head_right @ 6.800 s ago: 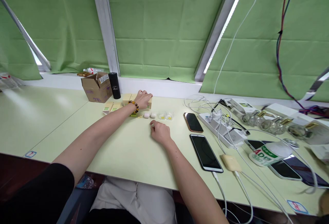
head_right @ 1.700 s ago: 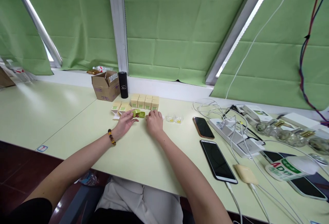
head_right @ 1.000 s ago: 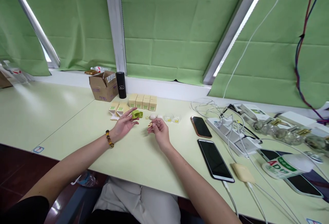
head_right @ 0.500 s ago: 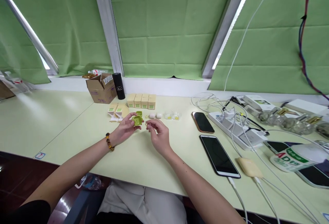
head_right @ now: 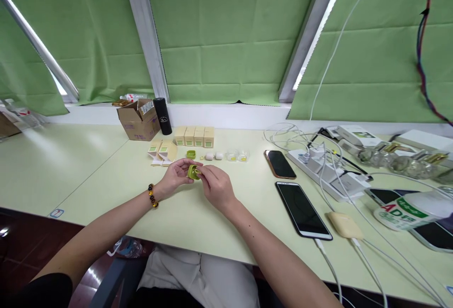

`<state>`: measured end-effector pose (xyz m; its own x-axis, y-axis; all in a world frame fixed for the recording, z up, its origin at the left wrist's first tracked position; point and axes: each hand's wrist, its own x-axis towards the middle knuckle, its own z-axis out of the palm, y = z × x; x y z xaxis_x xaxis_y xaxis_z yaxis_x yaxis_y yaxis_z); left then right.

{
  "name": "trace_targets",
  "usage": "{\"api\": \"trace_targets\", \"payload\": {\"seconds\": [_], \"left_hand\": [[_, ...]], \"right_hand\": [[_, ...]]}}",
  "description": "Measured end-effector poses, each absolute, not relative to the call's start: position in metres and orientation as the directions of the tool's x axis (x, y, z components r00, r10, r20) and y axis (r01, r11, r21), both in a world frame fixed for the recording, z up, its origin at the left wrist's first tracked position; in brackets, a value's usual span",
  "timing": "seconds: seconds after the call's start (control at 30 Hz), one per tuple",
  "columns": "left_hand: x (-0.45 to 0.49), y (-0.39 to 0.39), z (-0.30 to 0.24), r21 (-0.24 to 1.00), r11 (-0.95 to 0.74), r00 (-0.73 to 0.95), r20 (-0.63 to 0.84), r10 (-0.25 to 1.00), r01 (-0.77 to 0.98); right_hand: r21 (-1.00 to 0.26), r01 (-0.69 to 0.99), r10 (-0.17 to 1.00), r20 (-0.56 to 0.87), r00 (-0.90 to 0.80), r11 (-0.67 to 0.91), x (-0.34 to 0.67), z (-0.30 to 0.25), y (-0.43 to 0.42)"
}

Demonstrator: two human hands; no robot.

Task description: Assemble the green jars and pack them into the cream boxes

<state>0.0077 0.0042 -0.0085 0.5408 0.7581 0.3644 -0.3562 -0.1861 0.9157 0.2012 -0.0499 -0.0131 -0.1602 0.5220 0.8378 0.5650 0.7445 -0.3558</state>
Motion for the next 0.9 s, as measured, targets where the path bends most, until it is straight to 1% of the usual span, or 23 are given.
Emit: {"api": "trace_targets", "payload": {"seconds": [0.07,0.2,0.4,0.53,0.73,0.9], "left_hand": [[0.0088,0.0027,-0.0078,0.910,-0.215,0.534,0.385,0.752,-0.353],[0.0102,-0.0002,-0.0073,0.907,-0.238,0.531,0.399,0.748,-0.346],[0.0111,-0.0041,-0.0060,0.916,-0.242,0.538,0.387,0.749,-0.320],[0.0113,-0.0044,-0.0063,0.913,-0.256,0.539,0.396,0.743,-0.319],[0.0117,-0.0037,-0.0091,0.918,-0.265,0.538,0.389,0.748,-0.295],[0.0109,-0.0030,-0.0099,0.908,-0.296,0.537,0.415,0.734,-0.298]], "right_hand": [[-0.278,0.643,0.507,0.839,-0.200,0.713,0.2019,-0.0133,-0.0498],[-0.155,0.765,0.471,0.857,-0.210,0.625,0.2008,-0.0123,-0.0514],[-0.049,0.796,0.404,0.879,-0.252,0.603,0.1976,-0.0099,-0.0522],[-0.025,0.789,0.371,0.892,-0.260,0.613,0.1970,-0.0089,-0.0516],[-0.033,0.777,0.356,0.901,-0.250,0.628,0.1968,-0.0129,-0.0506],[-0.032,0.765,0.341,0.906,-0.249,0.643,0.1974,-0.0127,-0.0497]]}}
